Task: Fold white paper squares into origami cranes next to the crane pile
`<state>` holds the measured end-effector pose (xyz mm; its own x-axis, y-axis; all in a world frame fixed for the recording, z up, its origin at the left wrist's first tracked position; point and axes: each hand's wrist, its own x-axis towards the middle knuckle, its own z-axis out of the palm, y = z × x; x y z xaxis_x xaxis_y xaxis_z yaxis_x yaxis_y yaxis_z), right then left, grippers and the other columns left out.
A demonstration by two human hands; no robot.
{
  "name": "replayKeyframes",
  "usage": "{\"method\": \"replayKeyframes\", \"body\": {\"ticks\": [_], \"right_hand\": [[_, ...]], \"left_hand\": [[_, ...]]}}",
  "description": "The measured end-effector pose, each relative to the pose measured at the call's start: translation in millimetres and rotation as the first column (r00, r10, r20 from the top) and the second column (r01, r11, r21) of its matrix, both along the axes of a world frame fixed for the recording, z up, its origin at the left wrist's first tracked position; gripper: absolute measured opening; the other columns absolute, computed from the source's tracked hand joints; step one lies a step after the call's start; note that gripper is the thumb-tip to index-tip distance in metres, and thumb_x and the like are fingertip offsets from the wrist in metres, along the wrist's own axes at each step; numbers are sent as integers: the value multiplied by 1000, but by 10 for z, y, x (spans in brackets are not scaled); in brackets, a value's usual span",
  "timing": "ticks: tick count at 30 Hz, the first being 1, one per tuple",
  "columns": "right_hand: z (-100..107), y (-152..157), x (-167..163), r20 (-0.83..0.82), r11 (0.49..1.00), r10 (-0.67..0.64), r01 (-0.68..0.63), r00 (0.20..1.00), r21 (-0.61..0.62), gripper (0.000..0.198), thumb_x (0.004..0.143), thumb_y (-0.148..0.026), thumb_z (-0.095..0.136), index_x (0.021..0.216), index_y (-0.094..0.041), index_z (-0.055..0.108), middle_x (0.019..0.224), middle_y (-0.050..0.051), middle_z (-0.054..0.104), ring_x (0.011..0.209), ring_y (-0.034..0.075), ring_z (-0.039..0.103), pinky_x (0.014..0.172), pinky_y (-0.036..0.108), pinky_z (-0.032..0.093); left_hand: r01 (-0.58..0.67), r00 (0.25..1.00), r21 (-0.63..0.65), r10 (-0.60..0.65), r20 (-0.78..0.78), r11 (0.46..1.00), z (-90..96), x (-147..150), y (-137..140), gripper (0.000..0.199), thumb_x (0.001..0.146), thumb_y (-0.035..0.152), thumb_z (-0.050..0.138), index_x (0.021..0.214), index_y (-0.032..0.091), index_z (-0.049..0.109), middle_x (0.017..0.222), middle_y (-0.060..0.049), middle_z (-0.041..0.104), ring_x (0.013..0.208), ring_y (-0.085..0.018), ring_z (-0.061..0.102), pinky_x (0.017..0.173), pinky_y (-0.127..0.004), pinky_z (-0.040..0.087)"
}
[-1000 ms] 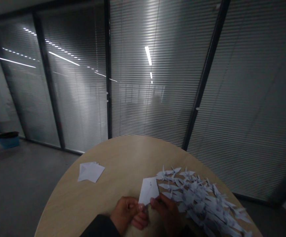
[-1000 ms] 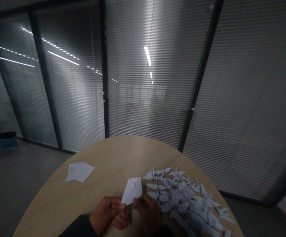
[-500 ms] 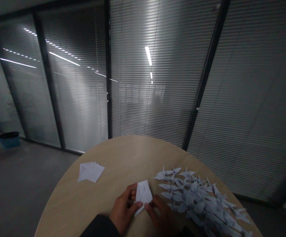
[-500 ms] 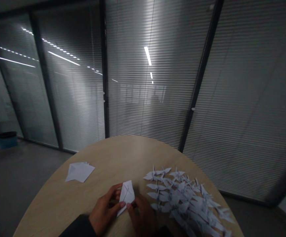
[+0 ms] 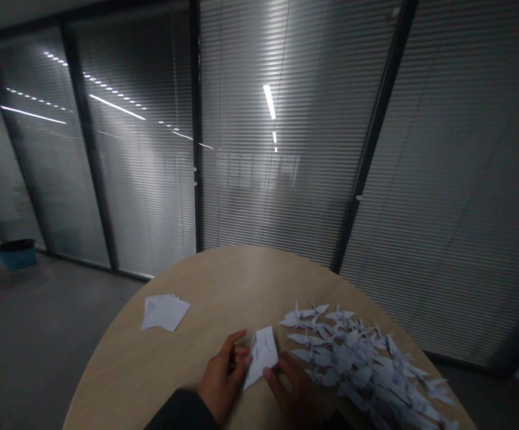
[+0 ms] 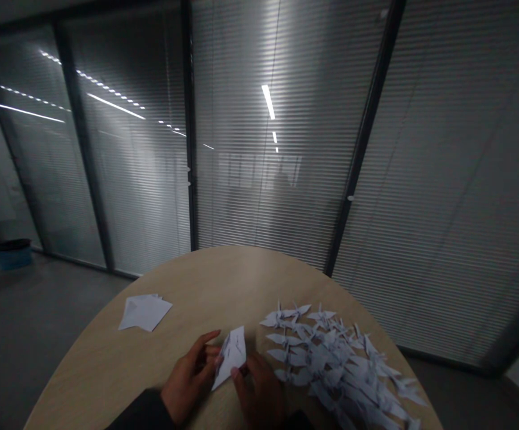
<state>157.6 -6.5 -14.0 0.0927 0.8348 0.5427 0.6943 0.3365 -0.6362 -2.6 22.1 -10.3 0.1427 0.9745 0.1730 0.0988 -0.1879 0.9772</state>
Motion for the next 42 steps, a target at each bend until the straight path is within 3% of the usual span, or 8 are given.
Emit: {"method": "replayKeyframes", "body": {"ticks": [6,10,16,22,26,30,35,42], "right_hand": [[40,6,26,-72,997,-46,41,996,-60,26,74,-44,49,59,-24,57,60,4,66,61,22,64,62,32,52],[59,23,50,-102,995,-55,45,993,-91,27,74,-45,48,58,-24,56,60,3,67,61,21,64,61,29,51],[117,35,77,-299,967,-19,-59,954,-250,33,72,-52,47,66,-23,61,70,3,70,71,22,65,66,28,49],[155,48,104,-409,951,-54,-78,911,-300,34,69,-53,49,65,-21,62,65,2,70,66,23,63,62,29,47],[176,49,86,-443,960,-43,-85,896,-266,32,68,-50,51,64,-21,62,63,2,70,62,22,64,58,28,49],[148,39,33,-460,988,-91,23,883,-151,30,69,-46,54,84,-21,61,70,3,70,67,22,67,61,28,53],[-39,35,-26,-246,998,-8,22,969,55,25,77,-39,49,91,-23,63,81,4,69,71,20,66,64,28,54],[-272,48,-96,-107,992,-63,74,992,106,44,72,-39,61,113,-23,56,104,8,64,89,25,63,72,33,54]], "left_hand": [[-11,979,-60,23,201,998,-1,7,41,59,66,44,69,112,11,52,60,4,55,55,-13,50,55,-25,41],[99,933,-151,-39,358,984,108,6,10,63,60,45,76,109,13,51,55,6,55,49,-11,50,49,-23,39],[230,847,-271,-55,529,935,156,19,-11,62,53,34,84,103,16,53,70,-3,68,63,-18,64,58,-29,51],[324,816,-266,-126,564,908,146,27,-36,59,50,26,86,100,16,58,79,-6,72,68,-22,67,64,-35,55],[373,827,-256,-195,528,892,159,27,-51,53,46,27,87,92,15,63,79,-5,73,69,-21,67,66,-35,55],[426,829,-225,-277,486,876,131,24,-41,45,50,30,86,87,13,67,73,-4,72,67,-20,67,64,-33,54],[449,831,-200,-325,452,871,149,25,-54,43,53,34,83,88,13,68,74,-5,73,66,-21,66,68,-34,52],[407,865,-201,-305,399,891,173,37,-66,53,53,44,81,95,14,69,83,-6,72,74,-22,64,65,-30,50]]}}
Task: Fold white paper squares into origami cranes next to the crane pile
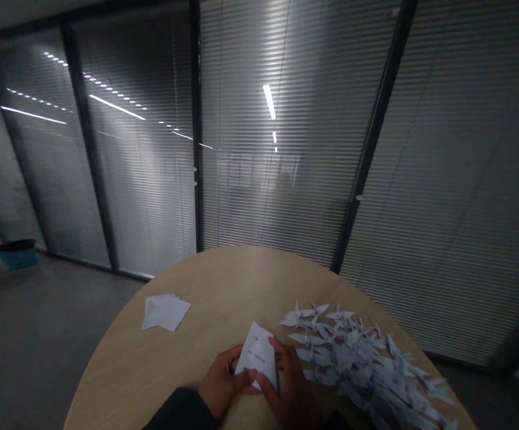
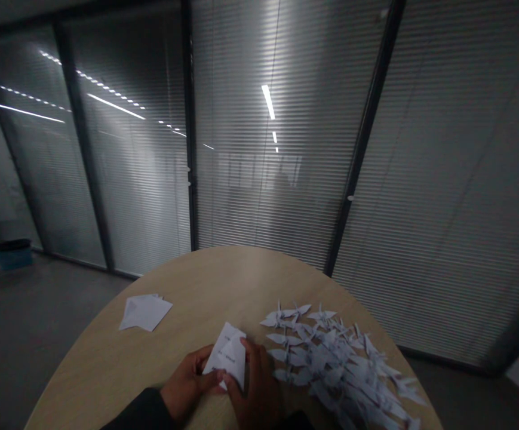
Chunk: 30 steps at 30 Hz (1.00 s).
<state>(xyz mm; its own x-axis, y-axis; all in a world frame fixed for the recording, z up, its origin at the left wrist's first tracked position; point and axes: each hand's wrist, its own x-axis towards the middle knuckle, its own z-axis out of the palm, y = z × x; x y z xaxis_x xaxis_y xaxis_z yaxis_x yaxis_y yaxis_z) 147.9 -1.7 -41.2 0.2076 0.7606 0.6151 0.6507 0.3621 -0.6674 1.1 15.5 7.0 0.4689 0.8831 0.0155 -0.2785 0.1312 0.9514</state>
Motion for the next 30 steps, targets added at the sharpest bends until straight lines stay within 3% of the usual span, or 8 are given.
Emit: {"method": "replayKeyframes", "body": {"ticks": [10,16,24,30], "right_hand": [[41,0,63,79,1000,4,-3,997,-9,38,75,-30,56,113,-24,57,101,7,66,90,25,64,71,33,55],[79,17,53,33,999,22,-23,999,23,33,78,-29,51,109,-22,58,96,7,68,87,23,66,71,31,56],[197,4,66,-197,994,34,-53,980,-91,36,76,-38,47,105,-19,58,91,9,70,74,21,69,63,30,57],[299,18,142,-504,959,73,-199,861,-201,41,70,-46,55,99,-17,58,89,11,73,80,25,70,67,33,57]], "left_hand": [[8,1000,-31,-8,8,999,-38,-5,16,50,58,43,79,97,14,68,86,-8,72,77,-24,66,72,-36,50],[-19,999,-34,20,25,999,-55,-5,24,46,57,40,80,94,15,67,85,-8,72,76,-24,66,71,-36,51],[-22,999,-43,24,44,999,-83,-24,34,51,57,39,80,99,14,64,84,-9,73,74,-25,67,72,-39,52],[-22,999,-48,24,43,999,-83,-22,42,52,57,40,80,99,14,64,86,-11,74,77,-26,68,74,-40,52]]}}
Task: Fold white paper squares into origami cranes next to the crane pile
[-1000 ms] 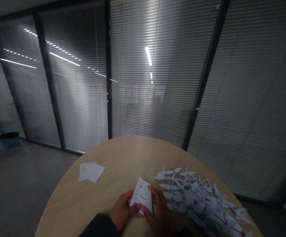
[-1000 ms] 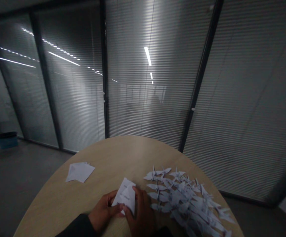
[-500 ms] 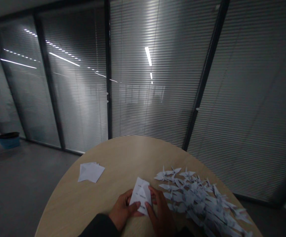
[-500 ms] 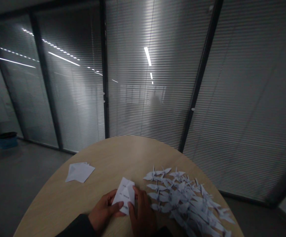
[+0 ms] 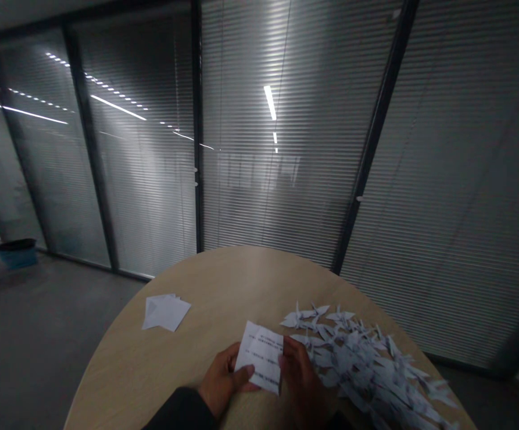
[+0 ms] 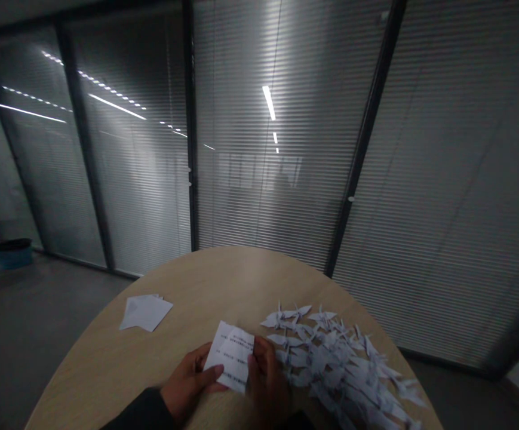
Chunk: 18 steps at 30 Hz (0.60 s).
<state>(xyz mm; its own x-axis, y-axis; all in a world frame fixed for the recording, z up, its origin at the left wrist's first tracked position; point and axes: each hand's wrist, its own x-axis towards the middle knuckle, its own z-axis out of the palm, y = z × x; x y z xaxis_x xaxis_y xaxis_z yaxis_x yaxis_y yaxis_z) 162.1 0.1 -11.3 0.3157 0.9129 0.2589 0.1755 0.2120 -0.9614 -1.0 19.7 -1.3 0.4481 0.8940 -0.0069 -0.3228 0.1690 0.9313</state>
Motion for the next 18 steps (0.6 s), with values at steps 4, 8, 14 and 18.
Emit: {"method": "replayKeyframes", "body": {"ticks": [4,8,14,18], "right_hand": [[-8,40,24,-143,999,26,-31,989,-28,39,65,-48,63,91,-20,60,80,8,74,74,26,70,63,34,57],[10,52,49,-231,995,66,-82,971,-62,39,62,-46,67,89,-19,62,76,7,74,70,27,70,61,35,57],[160,-12,66,-264,986,101,-131,959,-99,38,57,-44,71,84,-19,66,76,7,74,74,28,70,65,38,56],[212,-46,54,-321,983,117,-156,940,-99,37,58,-41,72,87,-19,65,80,7,74,77,28,69,70,38,55]], "left_hand": [[4,999,0,-4,32,1000,-39,-3,12,51,57,39,81,98,14,65,87,-10,74,78,-26,68,75,-40,52],[19,998,11,-20,58,1000,-41,-9,14,49,58,38,80,99,14,65,87,-10,74,78,-26,69,74,-38,52],[8,997,-27,-6,71,1000,-4,-9,11,50,55,38,83,95,13,66,83,-10,75,75,-26,69,73,-39,53],[6,996,-3,-6,89,1000,24,-5,-10,47,55,38,82,92,13,67,83,-10,75,76,-26,69,73,-38,52]]}}
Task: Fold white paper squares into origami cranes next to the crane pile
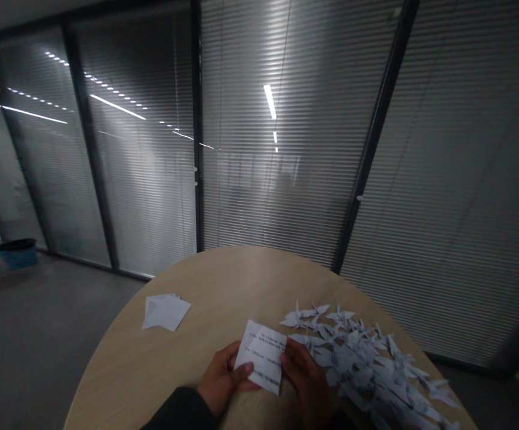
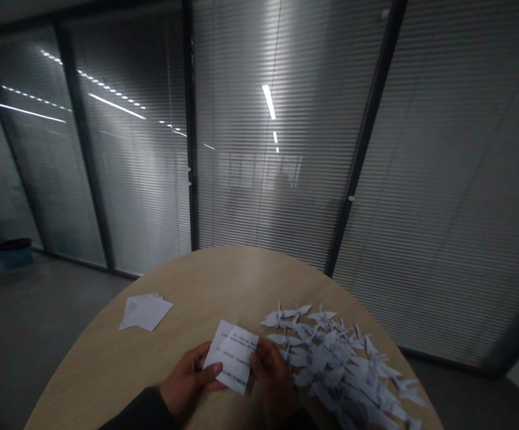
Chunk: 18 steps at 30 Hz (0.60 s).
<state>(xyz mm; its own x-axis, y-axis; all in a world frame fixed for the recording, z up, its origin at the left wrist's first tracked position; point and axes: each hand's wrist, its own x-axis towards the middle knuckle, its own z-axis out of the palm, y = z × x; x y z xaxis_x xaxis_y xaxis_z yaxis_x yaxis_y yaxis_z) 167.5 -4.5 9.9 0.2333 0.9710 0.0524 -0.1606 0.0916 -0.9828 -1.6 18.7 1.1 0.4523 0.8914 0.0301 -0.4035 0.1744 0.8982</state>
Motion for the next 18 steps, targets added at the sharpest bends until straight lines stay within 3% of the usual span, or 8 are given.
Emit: {"method": "replayKeyframes", "body": {"ticks": [4,9,14,18], "right_hand": [[2,10,3,40,999,-30,31,999,-8,38,58,-42,70,87,-17,64,79,8,74,76,27,69,69,37,55],[-64,63,62,210,998,-53,42,976,54,41,62,-51,64,86,-17,66,80,9,73,77,27,68,65,34,55],[-166,75,87,486,989,-64,-11,872,150,37,73,-50,55,88,-21,72,89,8,74,84,26,67,75,35,54],[-171,38,35,617,973,-24,-124,787,196,33,79,-44,49,88,-23,73,91,8,74,87,26,67,81,40,52]], "left_hand": [[26,1000,-8,-26,-1,1000,16,1,-17,47,57,37,82,94,14,66,85,-10,75,78,-26,69,73,-38,52],[48,999,-10,-48,-11,999,-6,5,-2,50,54,32,84,97,16,63,82,-8,75,75,-24,69,73,-37,51],[-39,999,-53,39,-8,998,-33,-3,40,61,46,25,88,100,18,62,85,-7,74,79,-21,67,76,-33,48],[-40,998,-37,38,-58,999,-35,-4,44,50,47,29,87,91,16,66,81,-6,73,75,-19,66,73,-31,47]]}}
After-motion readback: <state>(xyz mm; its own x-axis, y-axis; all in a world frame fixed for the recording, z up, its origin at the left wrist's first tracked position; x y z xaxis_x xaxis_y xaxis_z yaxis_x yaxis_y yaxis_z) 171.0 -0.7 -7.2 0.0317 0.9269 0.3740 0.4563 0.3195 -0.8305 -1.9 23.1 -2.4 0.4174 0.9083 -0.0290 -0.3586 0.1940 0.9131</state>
